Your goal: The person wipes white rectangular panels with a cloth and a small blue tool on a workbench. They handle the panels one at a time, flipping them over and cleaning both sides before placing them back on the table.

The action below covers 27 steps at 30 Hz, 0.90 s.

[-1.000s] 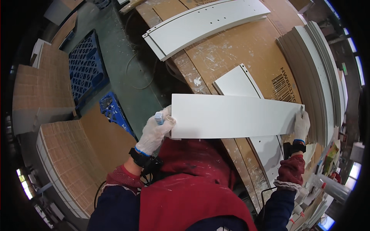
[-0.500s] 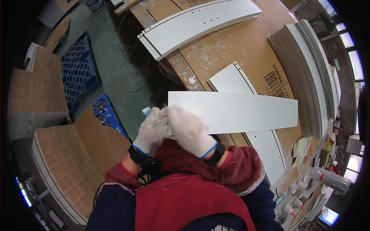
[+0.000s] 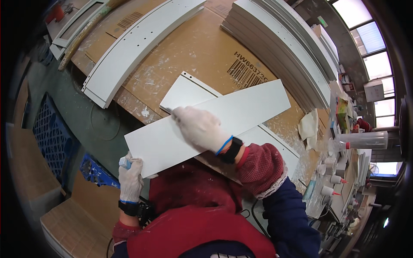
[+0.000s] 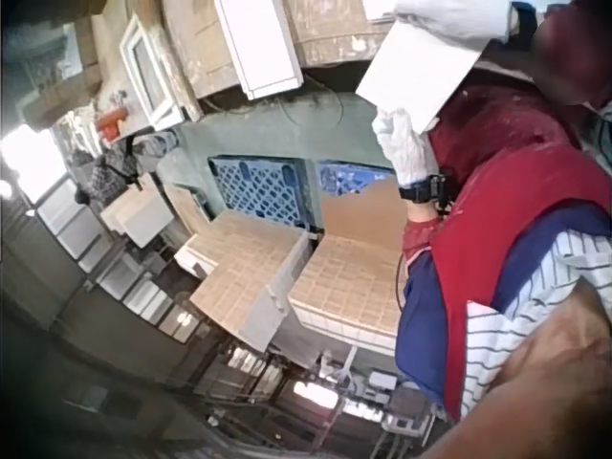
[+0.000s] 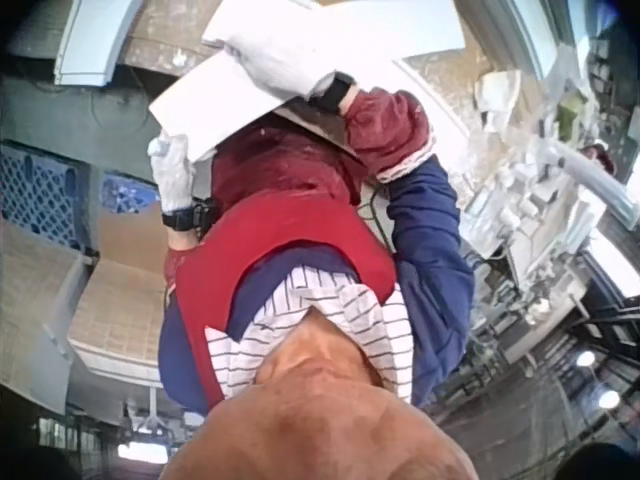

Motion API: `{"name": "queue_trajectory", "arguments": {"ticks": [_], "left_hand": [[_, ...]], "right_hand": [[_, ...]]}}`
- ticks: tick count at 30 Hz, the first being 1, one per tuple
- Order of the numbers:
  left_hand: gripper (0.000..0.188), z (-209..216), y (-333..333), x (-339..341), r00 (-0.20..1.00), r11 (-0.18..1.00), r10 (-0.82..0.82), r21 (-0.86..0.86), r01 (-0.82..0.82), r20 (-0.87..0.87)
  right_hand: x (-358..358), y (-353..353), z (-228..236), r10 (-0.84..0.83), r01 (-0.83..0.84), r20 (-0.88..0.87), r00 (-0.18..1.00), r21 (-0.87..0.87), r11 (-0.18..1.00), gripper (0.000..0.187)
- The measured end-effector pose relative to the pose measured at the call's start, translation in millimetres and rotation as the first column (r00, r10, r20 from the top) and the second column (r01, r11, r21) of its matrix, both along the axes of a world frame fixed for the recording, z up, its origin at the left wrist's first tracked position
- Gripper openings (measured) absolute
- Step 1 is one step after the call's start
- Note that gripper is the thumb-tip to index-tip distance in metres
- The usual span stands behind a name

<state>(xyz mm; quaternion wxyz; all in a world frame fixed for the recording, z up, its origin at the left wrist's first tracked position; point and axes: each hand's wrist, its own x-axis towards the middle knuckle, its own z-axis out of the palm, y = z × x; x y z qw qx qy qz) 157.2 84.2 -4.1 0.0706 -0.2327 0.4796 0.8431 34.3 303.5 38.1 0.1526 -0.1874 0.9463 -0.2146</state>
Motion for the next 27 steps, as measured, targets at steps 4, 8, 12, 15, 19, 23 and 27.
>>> {"name": "queue_trajectory", "arguments": {"ticks": [4, 8, 12, 15, 19, 23, 27], "left_hand": [[0.036, -10, -1, 2, 1.000, 0.996, 0.013, -0.089, -0.011, 0.022], [0.036, -18, -5, 6, 0.999, 0.994, 0.024, -0.108, -0.027, -0.026], [0.036, -4, -2, 1, 0.999, 0.998, 0.042, -0.053, -0.041, 0.021], [0.044, -30, -29, 11, 0.996, 0.990, 0.084, -0.120, -0.081, 0.024], [0.050, -17, -55, 9, 0.993, 0.838, -0.086, -0.546, 0.026, -0.085], [0.066, -3, -54, -7, 0.792, 0.215, -0.595, -0.977, -0.003, -0.133], [0.059, -5, -50, -19, 0.730, 0.200, -0.656, -0.977, -0.078, -0.192]], "right_hand": [[-42, 104, 1, -0.264, 0.279, -0.182, 0.947, 0.064, 0.958, 0.021], [-73, 212, 3, -0.479, 0.527, -0.258, 0.839, 0.171, 0.832, 0.025], [-72, 327, -1, -0.622, 0.737, -0.397, 0.675, 0.331, 0.589, 0.028], [-48, 379, -13, -0.577, 0.735, -0.470, 0.669, 0.301, 0.607, 0.029], [-12, 418, -31, -0.841, 0.848, 0.174, 0.512, -0.256, 0.463, 0.020], [-9, 376, -28, -0.748, 0.792, 0.451, 0.487, -0.589, 0.160, 0.019], [-8, 381, -29, -0.716, 0.735, 0.350, 0.603, -0.593, 0.329, 0.019]]}}
